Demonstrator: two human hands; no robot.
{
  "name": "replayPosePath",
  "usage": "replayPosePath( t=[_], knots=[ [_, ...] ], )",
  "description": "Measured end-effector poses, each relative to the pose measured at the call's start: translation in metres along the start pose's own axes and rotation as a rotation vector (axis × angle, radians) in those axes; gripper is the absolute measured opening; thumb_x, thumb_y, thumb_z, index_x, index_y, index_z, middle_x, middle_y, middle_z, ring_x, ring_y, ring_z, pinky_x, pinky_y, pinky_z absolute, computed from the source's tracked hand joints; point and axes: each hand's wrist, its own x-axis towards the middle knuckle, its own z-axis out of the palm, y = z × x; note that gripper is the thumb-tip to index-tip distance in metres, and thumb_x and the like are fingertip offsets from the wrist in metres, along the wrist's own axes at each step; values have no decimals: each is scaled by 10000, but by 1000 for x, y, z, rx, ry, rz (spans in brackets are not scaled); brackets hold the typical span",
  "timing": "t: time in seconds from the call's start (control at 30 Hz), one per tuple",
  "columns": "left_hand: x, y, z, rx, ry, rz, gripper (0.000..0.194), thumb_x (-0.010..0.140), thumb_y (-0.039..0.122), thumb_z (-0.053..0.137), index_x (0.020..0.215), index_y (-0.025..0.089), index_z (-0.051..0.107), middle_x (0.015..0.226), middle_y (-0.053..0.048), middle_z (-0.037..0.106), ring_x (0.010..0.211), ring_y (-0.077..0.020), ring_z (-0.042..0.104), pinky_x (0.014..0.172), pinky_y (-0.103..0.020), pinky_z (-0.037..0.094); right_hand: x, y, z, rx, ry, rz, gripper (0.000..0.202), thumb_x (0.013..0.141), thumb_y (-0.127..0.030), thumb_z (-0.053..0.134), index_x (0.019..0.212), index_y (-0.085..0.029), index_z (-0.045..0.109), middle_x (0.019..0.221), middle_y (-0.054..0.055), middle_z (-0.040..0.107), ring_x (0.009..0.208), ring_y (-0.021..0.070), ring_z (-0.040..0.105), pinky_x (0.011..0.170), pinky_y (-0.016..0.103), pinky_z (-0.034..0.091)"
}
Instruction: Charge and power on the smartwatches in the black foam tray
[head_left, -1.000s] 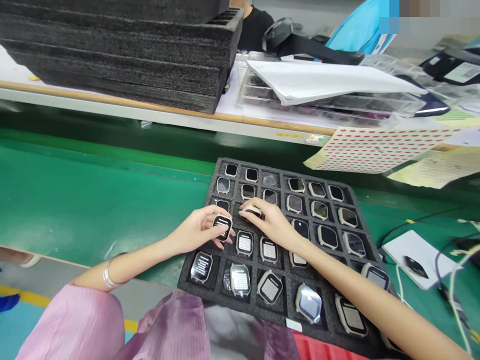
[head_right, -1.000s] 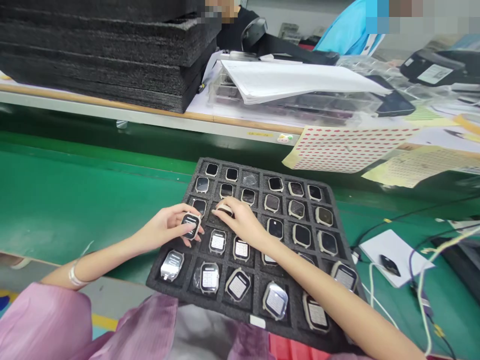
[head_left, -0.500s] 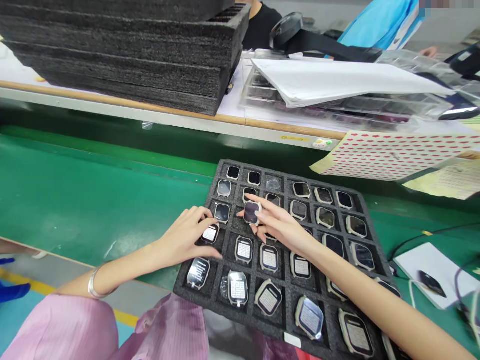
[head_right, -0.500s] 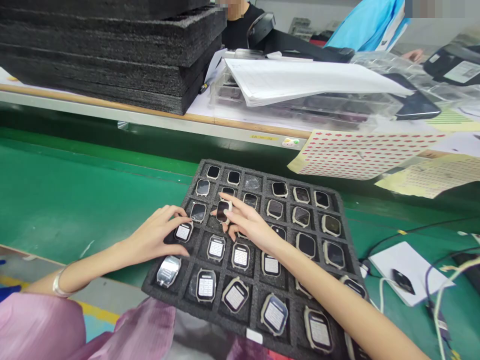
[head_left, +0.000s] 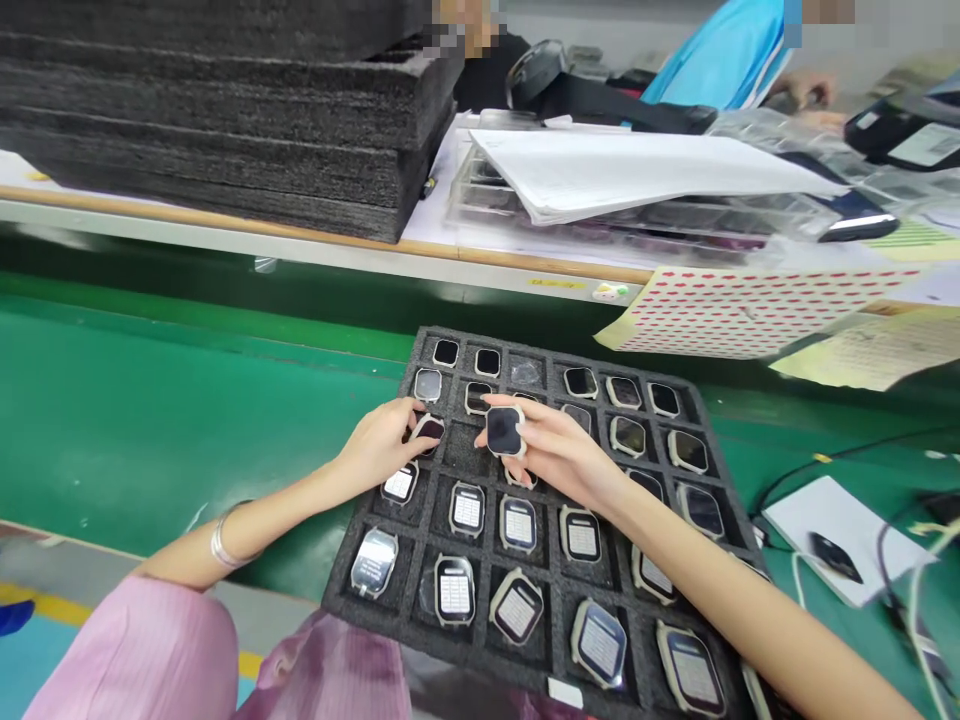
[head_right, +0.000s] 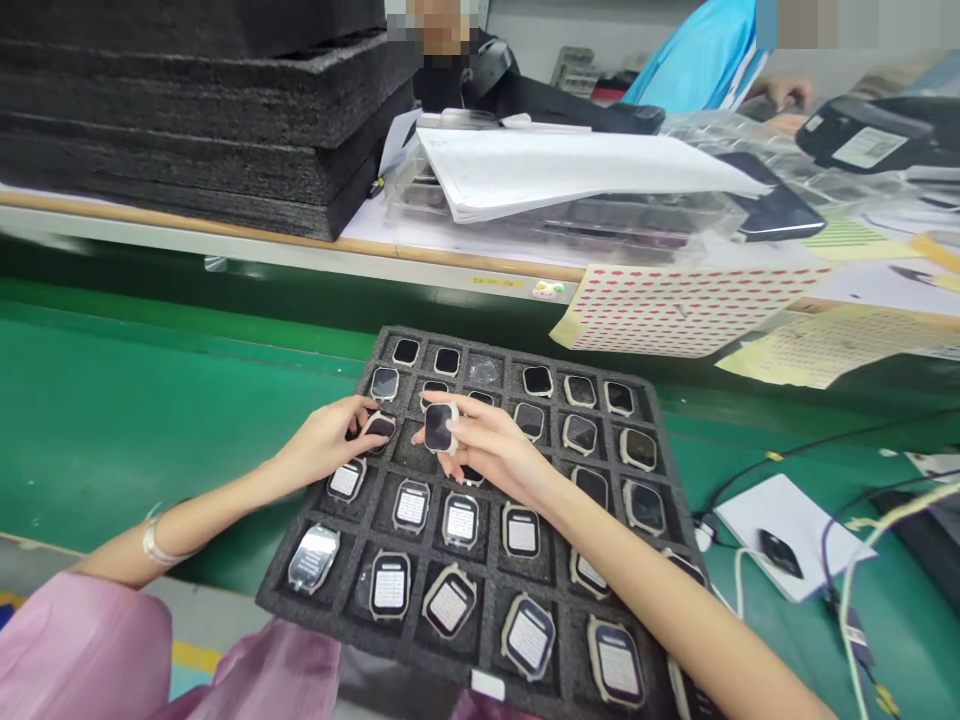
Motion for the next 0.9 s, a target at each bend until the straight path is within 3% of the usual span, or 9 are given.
replayPosePath(
  t=[0.13, 0.27, 0.4, 0.5, 0.7, 0.77, 0.9],
  knots=[
    [4, 4, -8, -505, -54, -19, 225, 818, 369, 589, 831, 145, 602, 895, -69, 581, 786, -190, 602, 732, -337, 497, 1, 3, -2, 52, -29, -6, 454, 889, -264, 586, 1314, -153, 474, 1030, 172, 670, 585, 124, 573, 522, 243, 440],
    [11, 21, -15, -1057, -150, -103, 381, 789, 398, 654, 1038, 132, 542, 910, -83, 643, 783, -196, 656, 788, -365, 508, 0, 1, -1, 51, 6, -31, 429, 872, -257, 611, 1280, -164, 521, 1013, 153, 676, 577, 123, 573, 513, 240, 448],
    [20, 37, -12, -1289, -206, -158, 552, 760, 339, 695, 1200, 99, 464, 880, -83, 647, 705, -171, 651, 713, -333, 522, 1, 2, -3, 25, 78, -62, 420, 869, -239, 616, 1276, -176, 533, 1017, 135, 673, 597, 124, 579, 525, 240, 464],
    [24, 41, -2, -1273, -148, -168, 470, 782, 332, 662, 1152, 78, 521, 833, -60, 622, 670, -124, 600, 626, -260, 497, 1, 5, -4, -2, 119, -58, 410, 879, -235, 608, 1279, -183, 534, 1003, 123, 673, 604, 121, 582, 538, 243, 474],
    [23, 35, 10, -848, -55, -7, 419, 789, 254, 617, 1171, 111, 521, 648, 38, 531, 485, -81, 487, 477, -217, 405, 1, 7, -1, -22, 132, -51, 452, 860, -231, 634, 1294, -172, 525, 947, 111, 681, 614, 130, 587, 535, 248, 481],
    [21, 34, 10, -734, -47, 42, 374, 799, 230, 583, 1156, 130, 531, 694, 24, 563, 522, -92, 508, 513, -227, 417, 0, 7, -1, -28, 128, -54, 457, 861, -232, 632, 1301, -171, 521, 949, 110, 680, 614, 132, 592, 535, 252, 482],
    [15, 36, 11, -612, 25, 122, 383, 762, 184, 598, 1138, 145, 538, 930, -38, 634, 798, -158, 590, 719, -269, 464, -1, 7, 0, -36, 125, -61, 467, 867, -229, 623, 1316, -184, 508, 938, 101, 678, 618, 136, 595, 540, 259, 488]
  ],
)
